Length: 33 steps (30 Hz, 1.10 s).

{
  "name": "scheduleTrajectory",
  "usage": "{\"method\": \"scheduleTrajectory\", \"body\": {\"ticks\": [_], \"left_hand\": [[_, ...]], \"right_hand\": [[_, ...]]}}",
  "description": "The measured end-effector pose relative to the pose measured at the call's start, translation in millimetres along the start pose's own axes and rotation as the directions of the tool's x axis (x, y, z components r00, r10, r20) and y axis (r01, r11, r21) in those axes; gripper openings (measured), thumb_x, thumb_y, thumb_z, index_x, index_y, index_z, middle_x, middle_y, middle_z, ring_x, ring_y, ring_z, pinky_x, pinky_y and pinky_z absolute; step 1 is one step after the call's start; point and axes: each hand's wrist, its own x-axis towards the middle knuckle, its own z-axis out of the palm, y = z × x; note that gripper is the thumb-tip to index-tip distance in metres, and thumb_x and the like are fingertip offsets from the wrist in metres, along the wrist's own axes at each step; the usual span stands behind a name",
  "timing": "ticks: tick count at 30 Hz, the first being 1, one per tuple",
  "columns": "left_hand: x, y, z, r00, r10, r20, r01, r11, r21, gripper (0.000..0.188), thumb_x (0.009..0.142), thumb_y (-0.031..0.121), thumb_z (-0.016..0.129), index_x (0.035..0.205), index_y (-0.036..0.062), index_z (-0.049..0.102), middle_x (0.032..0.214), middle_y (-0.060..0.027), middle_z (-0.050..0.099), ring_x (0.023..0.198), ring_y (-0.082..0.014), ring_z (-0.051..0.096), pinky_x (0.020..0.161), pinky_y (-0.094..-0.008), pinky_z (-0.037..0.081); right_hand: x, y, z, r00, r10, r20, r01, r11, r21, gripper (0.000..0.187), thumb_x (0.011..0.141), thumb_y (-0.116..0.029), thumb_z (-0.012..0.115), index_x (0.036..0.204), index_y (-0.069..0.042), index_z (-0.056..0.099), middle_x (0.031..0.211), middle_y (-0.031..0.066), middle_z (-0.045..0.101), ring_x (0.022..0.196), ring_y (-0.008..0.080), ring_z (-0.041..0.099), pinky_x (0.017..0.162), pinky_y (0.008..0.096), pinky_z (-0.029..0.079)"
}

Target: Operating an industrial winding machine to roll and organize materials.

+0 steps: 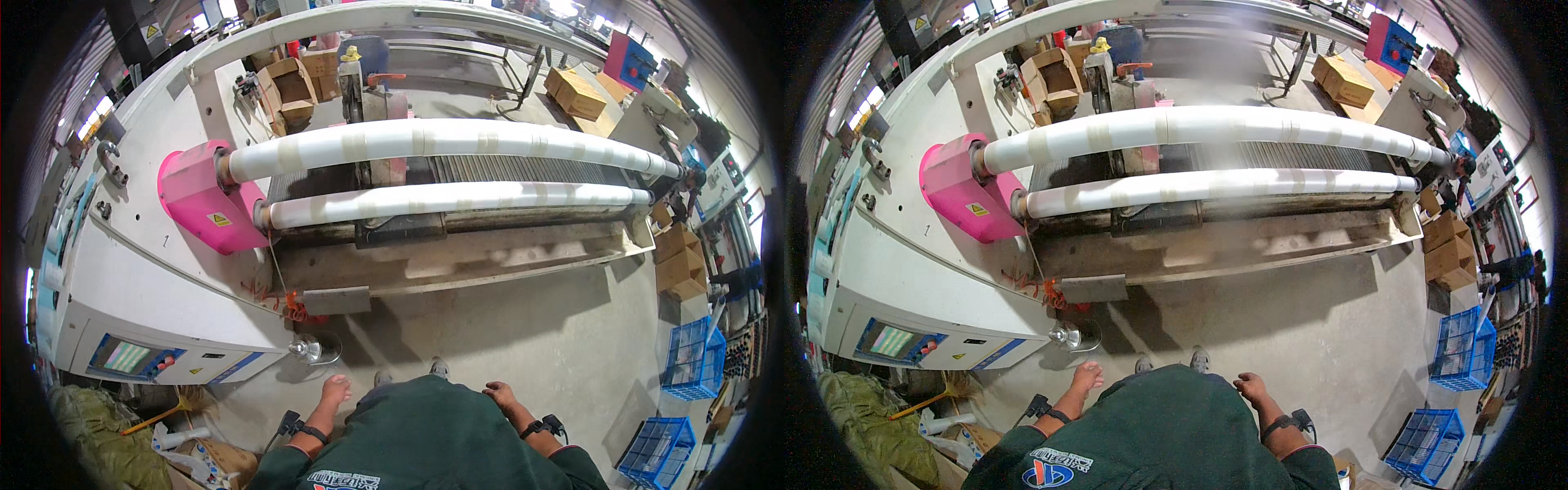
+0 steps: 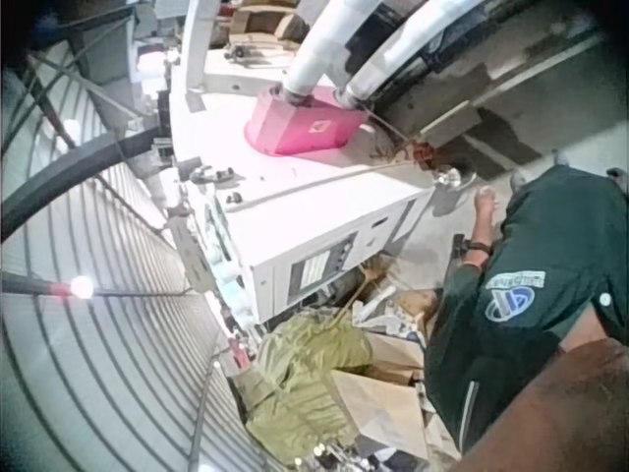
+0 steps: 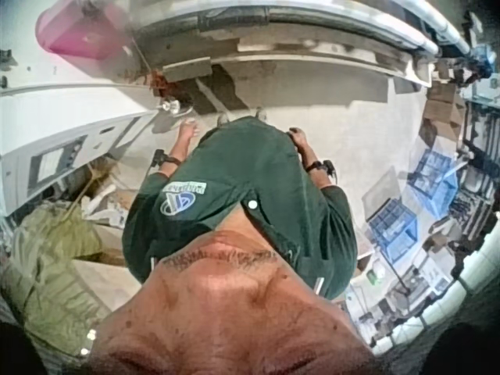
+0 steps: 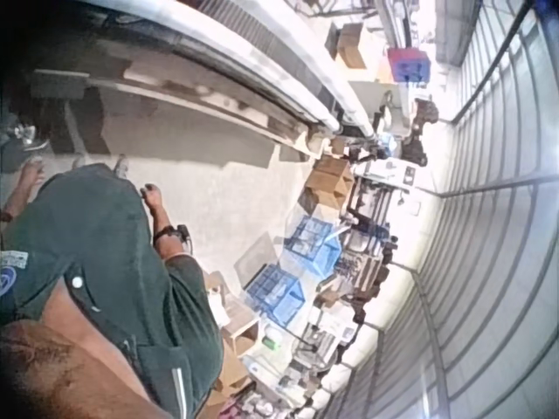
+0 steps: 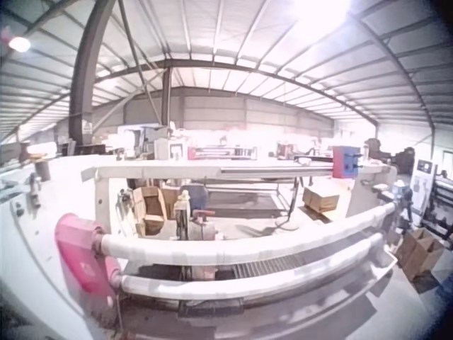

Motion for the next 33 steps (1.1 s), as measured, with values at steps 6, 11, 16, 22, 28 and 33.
{"method": "scheduleTrajectory", "body": {"ticks": [6,11,16,22,28,33], "left_hand": [[-0.1,-5.3,3.4,1.000,-0.019,-0.001,0.019,1.000,0.007,0.039,0.078,0.013,0.062,0.113,0.0026,0.049,0.084,-0.0103,0.060,0.062,-0.0204,0.061,0.052,-0.0306,0.051],[-2.3,0.6,4.1,1.000,-0.013,0.003,0.013,1.000,0.012,0.039,0.078,0.013,0.061,0.114,0.0021,0.049,0.084,-0.0102,0.060,0.062,-0.0202,0.061,0.052,-0.0308,0.050],[-4.1,5.4,4.5,1.000,0.011,0.013,-0.011,1.000,0.010,0.039,0.078,0.011,0.061,0.114,0.0019,0.049,0.081,-0.0099,0.059,0.060,-0.0193,0.060,0.051,-0.0292,0.049],[-4.2,3.4,4.2,1.000,-0.013,0.011,0.012,1.000,0.028,0.040,0.078,0.011,0.061,0.115,0.0018,0.048,0.081,-0.0096,0.059,0.061,-0.0192,0.060,0.052,-0.0295,0.050],[-3.1,1.4,3.2,1.000,-0.022,0.009,0.021,0.999,0.028,0.041,0.078,0.013,0.062,0.116,0.0028,0.048,0.088,-0.0111,0.060,0.064,-0.0209,0.061,0.055,-0.0317,0.052],[4.1,-3.6,0.2,0.999,-0.029,0.046,0.029,0.999,-0.015,0.040,0.078,0.012,0.061,0.116,0.0040,0.048,0.088,-0.0114,0.060,0.065,-0.0216,0.062,0.055,-0.0326,0.052]], "right_hand": [[-5.9,3.0,1.0,1.000,-0.030,0.007,0.031,0.994,-0.102,0.051,0.074,-0.016,0.066,0.116,0.008,0.051,0.107,0.0198,0.060,0.094,0.0267,0.060,0.079,0.0329,0.048],[-5.8,7.8,0.4,1.000,-0.022,0.010,0.023,0.995,-0.099,0.050,0.074,-0.017,0.066,0.116,0.008,0.052,0.108,0.0199,0.060,0.095,0.0272,0.059,0.081,0.0329,0.047],[-2.8,10.4,0.9,1.000,-0.018,0.018,0.020,0.995,-0.097,0.050,0.074,-0.017,0.065,0.115,0.008,0.052,0.106,0.0189,0.061,0.091,0.0258,0.060,0.078,0.0322,0.048],[-6.2,10.5,1.7,0.999,-0.038,0.009,0.039,0.987,-0.156,0.050,0.074,-0.017,0.065,0.116,0.007,0.052,0.106,0.0187,0.061,0.090,0.0247,0.061,0.077,0.0313,0.048],[-11.4,6.1,1.6,0.999,-0.039,0.009,0.040,0.991,-0.128,0.050,0.074,-0.017,0.065,0.115,0.008,0.052,0.106,0.0199,0.060,0.091,0.0242,0.061,0.078,0.0316,0.048],[-7.3,11.1,-2.3,0.996,-0.076,0.038,0.080,0.990,-0.116,0.048,0.074,-0.019,0.063,0.113,0.007,0.054,0.106,0.0209,0.061,0.094,0.0270,0.060,0.080,0.0338,0.047]]}}
